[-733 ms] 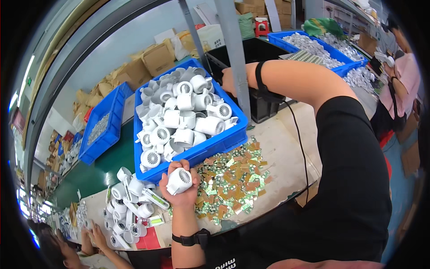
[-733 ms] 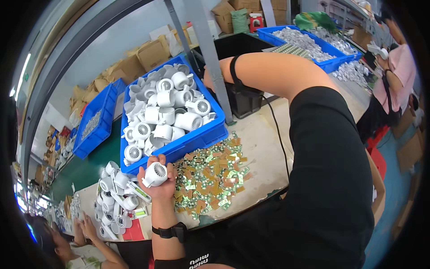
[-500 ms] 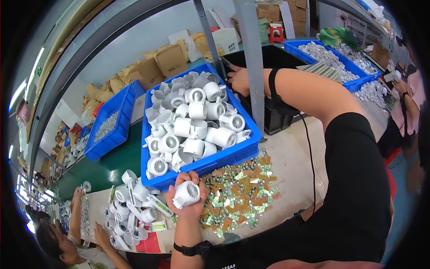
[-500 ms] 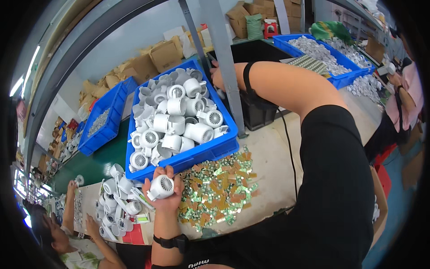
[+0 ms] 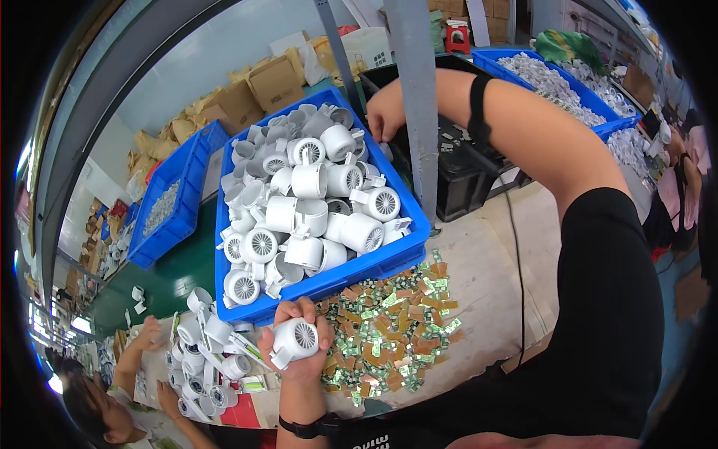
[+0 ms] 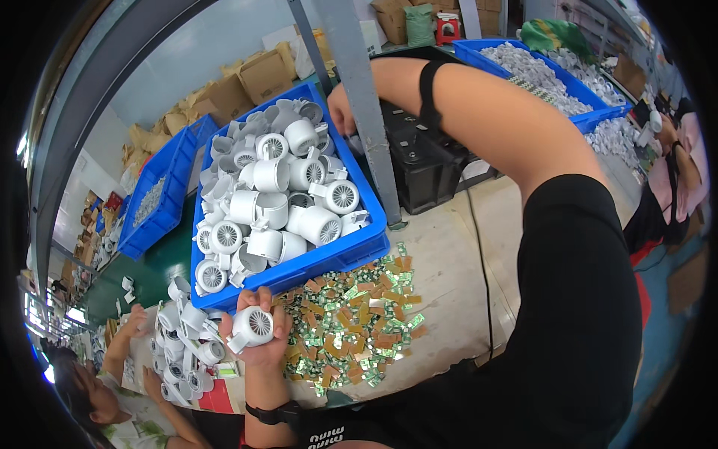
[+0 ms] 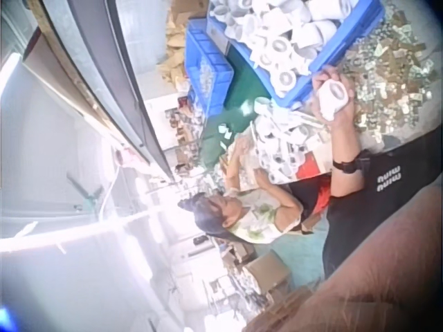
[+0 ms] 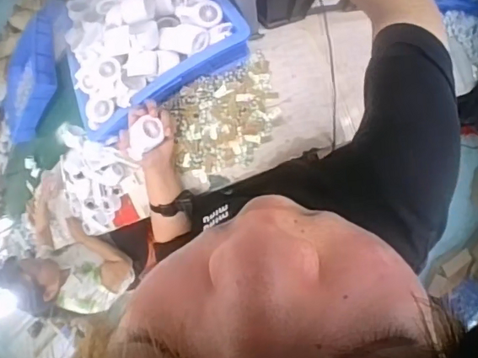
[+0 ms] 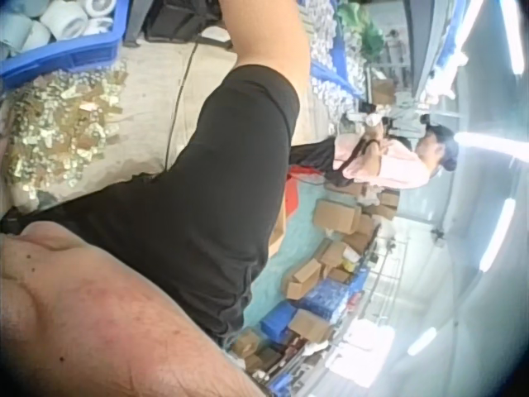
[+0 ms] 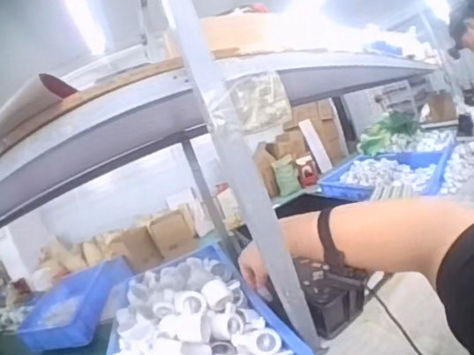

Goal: The recorder is assembling small plastic housing components and electronic boards at a factory workbench.

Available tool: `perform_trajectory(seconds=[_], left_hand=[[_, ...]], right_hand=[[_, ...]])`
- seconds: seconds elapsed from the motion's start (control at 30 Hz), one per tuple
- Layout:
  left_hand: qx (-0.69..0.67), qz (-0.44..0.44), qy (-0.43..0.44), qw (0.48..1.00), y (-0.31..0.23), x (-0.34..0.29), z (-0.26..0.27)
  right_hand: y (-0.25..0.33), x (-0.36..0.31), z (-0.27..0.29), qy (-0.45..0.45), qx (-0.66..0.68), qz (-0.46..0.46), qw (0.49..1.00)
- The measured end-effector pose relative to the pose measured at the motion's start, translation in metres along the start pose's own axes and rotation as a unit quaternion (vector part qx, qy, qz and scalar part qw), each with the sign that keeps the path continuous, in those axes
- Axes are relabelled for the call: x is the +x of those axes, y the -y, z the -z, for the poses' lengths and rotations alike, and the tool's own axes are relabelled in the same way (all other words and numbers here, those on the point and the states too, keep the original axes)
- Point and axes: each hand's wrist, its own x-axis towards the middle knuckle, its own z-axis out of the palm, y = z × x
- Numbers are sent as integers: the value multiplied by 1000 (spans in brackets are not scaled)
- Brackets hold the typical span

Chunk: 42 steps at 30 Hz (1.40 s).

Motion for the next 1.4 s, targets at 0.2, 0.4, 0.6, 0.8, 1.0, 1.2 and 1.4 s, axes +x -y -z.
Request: perform_trajectory(seconds=[0.2, 0.4, 0.6, 0.8, 1.0, 1.2, 1.4], left_hand=[[-5, 0, -13, 1000, 1, -1, -2], [-47, 6, 9, 999, 8, 5, -3], [-37, -14, -3, 999, 1, -4, 1], [-11, -4, -15, 1000, 6, -1, 9], [30, -15, 9, 999, 3, 2, -2], [73, -26, 12, 997, -1, 3, -6], [97, -31, 24, 994, -2, 1, -4]], right_hand=[[21, -98, 39, -194, 158, -62, 966], [-34, -13, 2, -141, 84, 34, 986], [1, 55, -11, 8, -155, -112, 981], [-24, 82, -42, 73, -322, -145, 933], [4, 67, -33, 91, -318, -222, 917], [8, 63, -28, 93, -293, -212, 927], [-3, 66, -35, 52, -289, -204, 934]])
